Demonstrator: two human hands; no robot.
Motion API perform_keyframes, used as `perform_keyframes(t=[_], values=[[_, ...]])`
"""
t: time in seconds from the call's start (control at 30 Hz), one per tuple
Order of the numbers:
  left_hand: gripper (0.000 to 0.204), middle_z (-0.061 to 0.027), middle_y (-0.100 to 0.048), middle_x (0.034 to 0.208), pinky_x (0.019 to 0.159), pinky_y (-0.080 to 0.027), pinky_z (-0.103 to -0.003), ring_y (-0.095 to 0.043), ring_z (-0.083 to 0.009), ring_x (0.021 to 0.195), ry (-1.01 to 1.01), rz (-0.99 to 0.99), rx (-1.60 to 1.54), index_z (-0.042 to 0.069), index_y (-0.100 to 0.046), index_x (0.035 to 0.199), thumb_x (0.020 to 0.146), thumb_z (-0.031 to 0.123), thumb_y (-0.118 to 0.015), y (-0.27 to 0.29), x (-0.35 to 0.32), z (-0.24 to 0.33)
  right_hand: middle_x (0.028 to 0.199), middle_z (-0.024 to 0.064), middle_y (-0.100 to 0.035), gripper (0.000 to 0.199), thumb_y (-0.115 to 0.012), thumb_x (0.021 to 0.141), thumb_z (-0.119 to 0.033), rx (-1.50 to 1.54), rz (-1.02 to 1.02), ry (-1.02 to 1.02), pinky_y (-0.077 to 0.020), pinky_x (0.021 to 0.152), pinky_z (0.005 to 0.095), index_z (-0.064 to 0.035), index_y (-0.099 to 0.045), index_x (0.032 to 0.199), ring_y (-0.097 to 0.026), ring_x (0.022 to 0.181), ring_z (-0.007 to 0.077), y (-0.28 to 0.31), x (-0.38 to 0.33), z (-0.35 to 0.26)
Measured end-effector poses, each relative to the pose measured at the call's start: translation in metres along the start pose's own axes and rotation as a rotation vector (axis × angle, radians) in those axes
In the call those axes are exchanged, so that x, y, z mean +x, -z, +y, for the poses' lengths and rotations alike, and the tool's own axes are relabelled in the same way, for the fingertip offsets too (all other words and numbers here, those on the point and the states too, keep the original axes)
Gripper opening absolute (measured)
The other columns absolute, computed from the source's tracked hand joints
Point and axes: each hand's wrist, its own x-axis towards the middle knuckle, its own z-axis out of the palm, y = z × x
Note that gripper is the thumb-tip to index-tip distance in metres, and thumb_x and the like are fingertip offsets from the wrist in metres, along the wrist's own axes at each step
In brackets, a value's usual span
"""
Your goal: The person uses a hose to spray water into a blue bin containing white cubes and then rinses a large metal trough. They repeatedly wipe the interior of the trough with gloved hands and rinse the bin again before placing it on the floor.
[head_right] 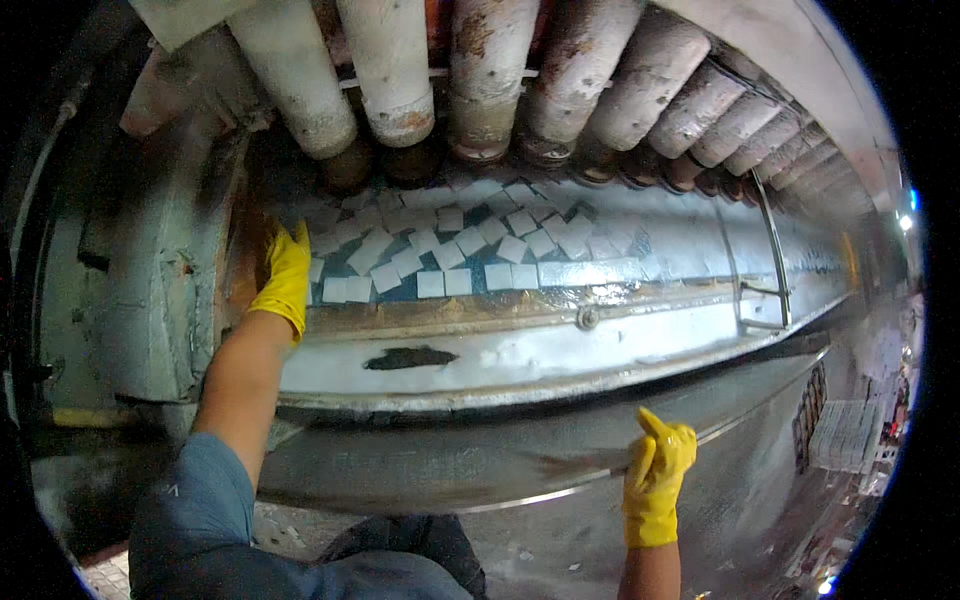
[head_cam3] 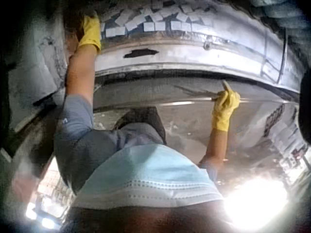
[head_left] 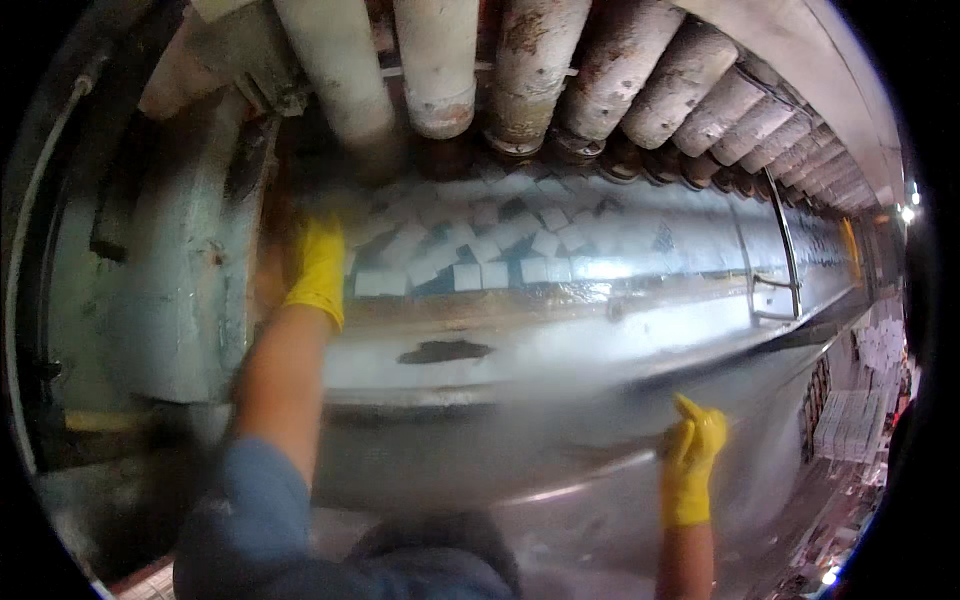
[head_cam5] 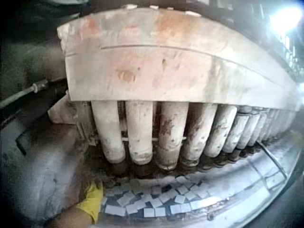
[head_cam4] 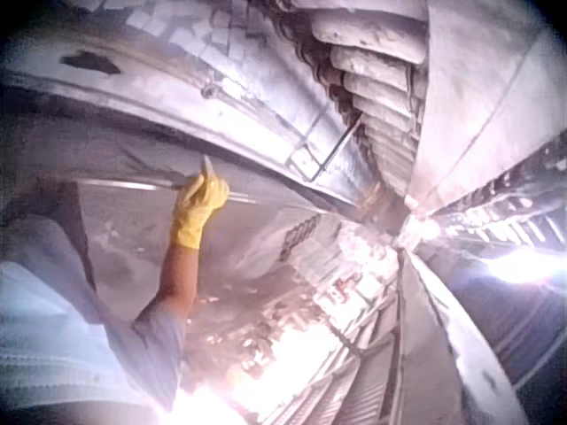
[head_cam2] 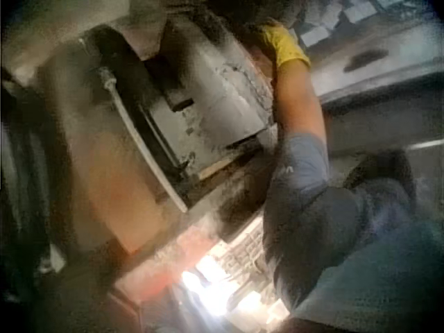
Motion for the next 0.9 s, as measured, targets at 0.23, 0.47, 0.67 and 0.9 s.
perform_keyframes(t=[0.23,0.47,0.67,0.9], values=[[0.089,-0.0330,-0.043,0.153,0.119,-0.035,-0.047,-0.041,-0.0462,0.143,-0.034,-0.035,-0.402,-0.006,-0.044,0.149,0.096,0.064,-0.053,0.092,-0.040,0.075,0.082,0.0121,-0.067,0.014,-0.070,0.091,-0.011,-0.054,0.152,-0.067,-0.0458,0.076,0.0465,-0.0072,-0.075,0.103,-0.061,0.078,0.0347,0.020,0.024,-0.044],[0.061,-0.0267,-0.059,0.140,0.112,-0.041,-0.044,-0.056,-0.0397,0.132,-1.300,-0.634,-0.489,-0.003,-0.057,0.138,0.090,0.030,-0.074,0.308,-0.211,0.127,0.072,0.0160,-0.067,0.023,-0.063,0.094,-0.030,0.109,0.203,0.074,-0.0522,0.069,0.0490,-0.0089,-0.073,0.091,-0.067,0.072,0.0384,0.000,0.032,-0.077],[0.073,-0.0268,-0.051,0.147,0.106,-0.047,-0.046,-0.059,-0.0408,0.125,-1.573,-0.295,0.050,0.008,-0.053,0.145,0.086,0.044,-0.075,0.258,-0.352,0.186,0.073,0.0137,-0.070,0.029,-0.065,0.091,-0.038,0.059,0.176,0.057,-0.0520,0.070,0.0488,-0.0109,-0.074,0.094,-0.068,0.073,0.0365,0.002,0.038,-0.049],[0.058,-0.0222,-0.061,0.134,0.093,-0.054,-0.046,-0.064,-0.0393,0.112,-1.257,-0.424,-0.197,0.008,-0.062,0.128,0.083,0.041,-0.078,0.239,-0.395,0.230,0.071,0.0136,-0.070,0.031,-0.066,0.090,-0.040,0.023,0.083,0.064,-0.0520,0.070,0.0481,-0.0105,-0.074,0.093,-0.068,0.071,0.0359,0.022,0.029,-0.034]])
